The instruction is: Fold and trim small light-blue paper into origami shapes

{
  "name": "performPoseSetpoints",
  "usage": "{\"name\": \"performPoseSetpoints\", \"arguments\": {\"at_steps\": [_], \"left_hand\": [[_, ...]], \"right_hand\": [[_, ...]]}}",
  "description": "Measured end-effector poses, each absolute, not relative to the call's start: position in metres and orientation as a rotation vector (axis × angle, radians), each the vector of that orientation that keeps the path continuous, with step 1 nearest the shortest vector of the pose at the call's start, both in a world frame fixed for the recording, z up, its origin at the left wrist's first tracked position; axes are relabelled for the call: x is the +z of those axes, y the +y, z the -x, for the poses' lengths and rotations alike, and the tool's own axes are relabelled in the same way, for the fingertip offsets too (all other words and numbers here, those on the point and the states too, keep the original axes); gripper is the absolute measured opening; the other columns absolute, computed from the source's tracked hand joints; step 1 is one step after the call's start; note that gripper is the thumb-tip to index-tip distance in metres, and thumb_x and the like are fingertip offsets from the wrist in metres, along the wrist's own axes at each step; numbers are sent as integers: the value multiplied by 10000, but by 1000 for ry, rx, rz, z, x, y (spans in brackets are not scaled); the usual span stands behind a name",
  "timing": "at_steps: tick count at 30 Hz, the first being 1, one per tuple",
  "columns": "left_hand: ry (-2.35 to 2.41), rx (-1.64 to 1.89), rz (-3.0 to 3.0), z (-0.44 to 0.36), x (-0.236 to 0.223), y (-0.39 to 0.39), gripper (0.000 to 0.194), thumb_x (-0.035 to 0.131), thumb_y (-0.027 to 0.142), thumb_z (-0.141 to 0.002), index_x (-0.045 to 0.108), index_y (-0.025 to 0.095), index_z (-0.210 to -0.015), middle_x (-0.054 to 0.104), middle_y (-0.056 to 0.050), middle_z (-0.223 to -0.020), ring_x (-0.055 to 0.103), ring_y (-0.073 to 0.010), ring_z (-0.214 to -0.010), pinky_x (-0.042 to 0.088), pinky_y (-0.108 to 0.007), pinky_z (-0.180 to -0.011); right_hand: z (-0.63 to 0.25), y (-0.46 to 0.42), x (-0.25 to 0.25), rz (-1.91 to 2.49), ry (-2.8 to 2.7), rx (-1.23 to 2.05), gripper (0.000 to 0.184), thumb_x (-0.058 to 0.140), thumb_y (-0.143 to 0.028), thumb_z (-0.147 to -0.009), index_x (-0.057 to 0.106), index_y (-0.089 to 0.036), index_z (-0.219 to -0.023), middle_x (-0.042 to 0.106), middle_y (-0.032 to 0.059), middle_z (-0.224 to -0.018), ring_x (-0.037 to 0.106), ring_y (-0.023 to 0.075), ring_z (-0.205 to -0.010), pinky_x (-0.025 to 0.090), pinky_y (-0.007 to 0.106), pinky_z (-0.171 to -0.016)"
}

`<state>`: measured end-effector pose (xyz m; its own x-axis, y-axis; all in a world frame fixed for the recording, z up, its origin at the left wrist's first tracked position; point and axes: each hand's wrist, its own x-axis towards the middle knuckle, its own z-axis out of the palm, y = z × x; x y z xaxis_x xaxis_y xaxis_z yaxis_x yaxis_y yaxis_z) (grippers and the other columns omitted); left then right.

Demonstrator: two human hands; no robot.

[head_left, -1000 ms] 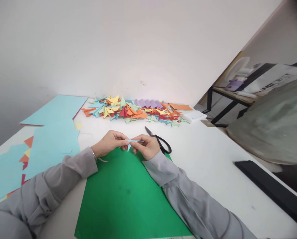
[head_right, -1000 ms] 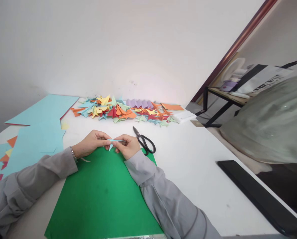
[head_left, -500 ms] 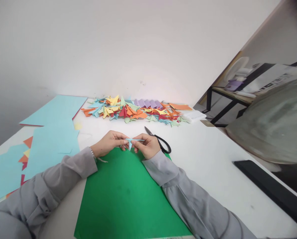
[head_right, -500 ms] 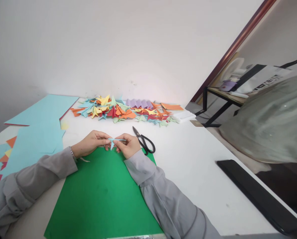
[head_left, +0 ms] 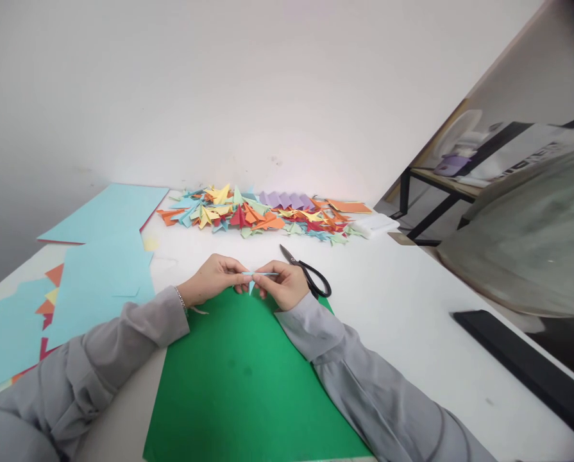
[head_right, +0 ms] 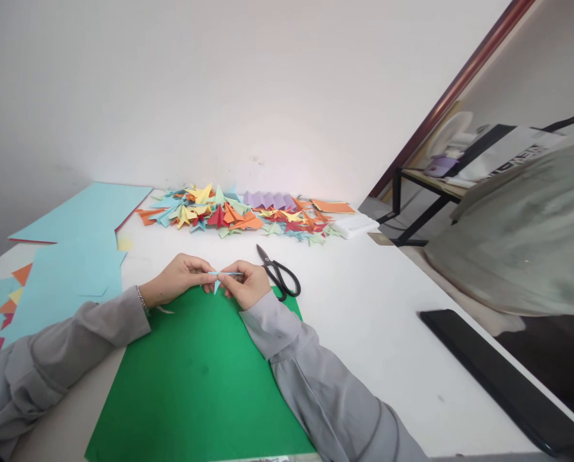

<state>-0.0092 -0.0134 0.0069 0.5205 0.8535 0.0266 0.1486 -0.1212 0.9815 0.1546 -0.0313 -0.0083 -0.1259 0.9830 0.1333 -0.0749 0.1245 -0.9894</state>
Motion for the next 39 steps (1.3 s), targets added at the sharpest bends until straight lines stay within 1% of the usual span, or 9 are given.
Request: {"name": "performPoseSetpoints", "arguments": {"at_steps": [10,15,17,20,24,27,30,34,39], "left_hand": [[837,786,-1606,10,7,-14,186,649,275,-678,636,101,-615,601,-17,-564,526,-87,-540,423,-219,-571],[841,812,-1567,9,7,-15,209,662,303,-666,626,102,-620,591,-11,-551,522,-87,-536,423,-223,-573],[853,802,-1562,10,7,-15,216,673,311,-652,625,101,-636,594,-12,-550,527,-90,-529,425,-225,-566],[867,790,-1569,9,6,-15,229,654,330,-672,634,103,-699,601,-11,-566,540,-95,-531,434,-227,-568],[878,753,-1599,8,6,-14,248,647,345,-676,656,107,-747,602,-10,-577,530,-89,-525,430,-215,-545],[884,772,-1573,8,4,-12,244,641,345,-682,660,102,-696,586,-9,-542,508,-82,-508,417,-207,-527],[848,829,-1499,9,0,-10,253,633,351,-691,656,99,-686,597,-19,-570,505,-83,-512,416,-211,-523],[820,814,-1498,9,0,-10,264,624,356,-699,665,95,-700,612,-34,-607,507,-90,-534,421,-223,-540],[826,798,-1542,9,3,-12,278,598,364,-719,665,96,-686,611,-36,-606,502,-92,-546,417,-225,-556]], "right_hand": [[-155,-32,-9,960,-1331,1234,254,756,-331,-517,611,-141,-600,575,-20,-434,489,86,-326,385,202,-330],[-156,-31,-8,951,-1316,1246,251,762,-324,-510,632,-144,-628,580,-19,-438,504,96,-342,407,213,-349],[-156,-31,-8,950,-1311,1248,252,759,-333,-514,634,-143,-622,588,-13,-447,504,95,-342,416,215,-351],[-154,-33,-8,955,-1305,1242,262,759,-347,-511,631,-143,-613,590,-13,-446,496,91,-331,413,213,-340],[-153,-35,-6,945,-1316,1257,252,765,-324,-508,636,-144,-629,586,-18,-439,494,87,-331,406,206,-339],[-155,-33,-8,888,-1297,1320,267,770,-305,-502,636,-152,-675,621,-8,-484,525,100,-362,437,221,-369],[-159,-28,-12,828,-1288,1355,270,752,-301,-539,630,-160,-734,662,9,-555,563,116,-409,474,247,-416],[-162,-25,-15,812,-1327,1309,195,714,-291,-605,622,-154,-709,665,13,-571,565,110,-415,474,244,-418],[-158,-28,-10,855,-1311,1252,182,726,-280,-569,617,-154,-643,648,10,-516,538,104,-373,439,228,-379]]}}
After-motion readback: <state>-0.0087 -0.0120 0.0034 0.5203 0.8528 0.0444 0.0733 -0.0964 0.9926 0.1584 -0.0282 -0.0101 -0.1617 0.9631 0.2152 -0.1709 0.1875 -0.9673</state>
